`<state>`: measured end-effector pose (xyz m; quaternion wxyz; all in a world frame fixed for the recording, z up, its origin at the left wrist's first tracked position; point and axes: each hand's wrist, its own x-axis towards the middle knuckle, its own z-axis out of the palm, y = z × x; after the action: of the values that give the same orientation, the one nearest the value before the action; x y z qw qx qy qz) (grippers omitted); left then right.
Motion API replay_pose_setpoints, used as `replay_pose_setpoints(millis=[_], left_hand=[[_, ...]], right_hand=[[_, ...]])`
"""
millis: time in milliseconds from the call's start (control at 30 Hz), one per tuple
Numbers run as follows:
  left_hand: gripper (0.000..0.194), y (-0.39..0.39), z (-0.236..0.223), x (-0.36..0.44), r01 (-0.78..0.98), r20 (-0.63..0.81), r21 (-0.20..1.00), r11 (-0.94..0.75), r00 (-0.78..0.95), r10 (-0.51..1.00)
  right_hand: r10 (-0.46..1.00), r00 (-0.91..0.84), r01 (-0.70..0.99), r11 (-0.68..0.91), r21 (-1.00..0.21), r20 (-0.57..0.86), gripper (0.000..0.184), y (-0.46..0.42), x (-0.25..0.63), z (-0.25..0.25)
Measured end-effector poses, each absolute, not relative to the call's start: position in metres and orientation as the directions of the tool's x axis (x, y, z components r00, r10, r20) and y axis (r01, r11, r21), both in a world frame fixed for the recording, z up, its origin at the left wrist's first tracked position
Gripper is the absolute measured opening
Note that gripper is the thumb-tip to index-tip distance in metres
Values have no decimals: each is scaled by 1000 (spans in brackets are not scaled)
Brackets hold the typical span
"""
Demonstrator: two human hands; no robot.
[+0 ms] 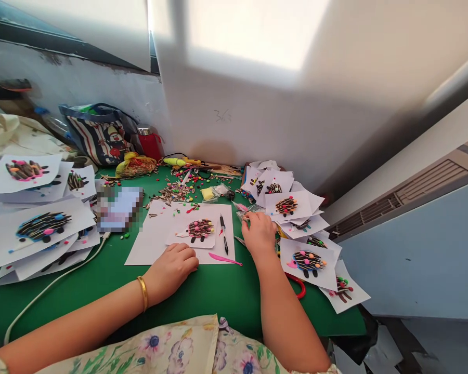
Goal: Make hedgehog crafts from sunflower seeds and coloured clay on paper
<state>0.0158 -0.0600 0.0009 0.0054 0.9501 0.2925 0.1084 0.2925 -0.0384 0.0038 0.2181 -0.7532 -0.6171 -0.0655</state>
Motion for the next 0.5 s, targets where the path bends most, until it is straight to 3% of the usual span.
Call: replay_pose_setpoints(millis=[133, 233, 367, 500], left_hand=[[17, -59, 4, 17, 527, 216, 49, -848, 824, 524], [16, -60, 6, 18, 504, 251, 102, -857, 821, 513], [13, -57, 11, 19, 482, 304, 328, -813, 761, 574], [13, -43, 18, 26, 470, 302, 524, -710, 677, 671]], right_hand=[[907, 241, 966, -190, -176, 344, 13, -27, 296, 9], [916, 254, 965, -220, -139, 312, 20, -17, 299, 15], [937, 274, 959, -250, -130, 216, 35, -1, 303, 24], [958, 260, 958, -241, -156, 119, 27, 13, 300, 28]])
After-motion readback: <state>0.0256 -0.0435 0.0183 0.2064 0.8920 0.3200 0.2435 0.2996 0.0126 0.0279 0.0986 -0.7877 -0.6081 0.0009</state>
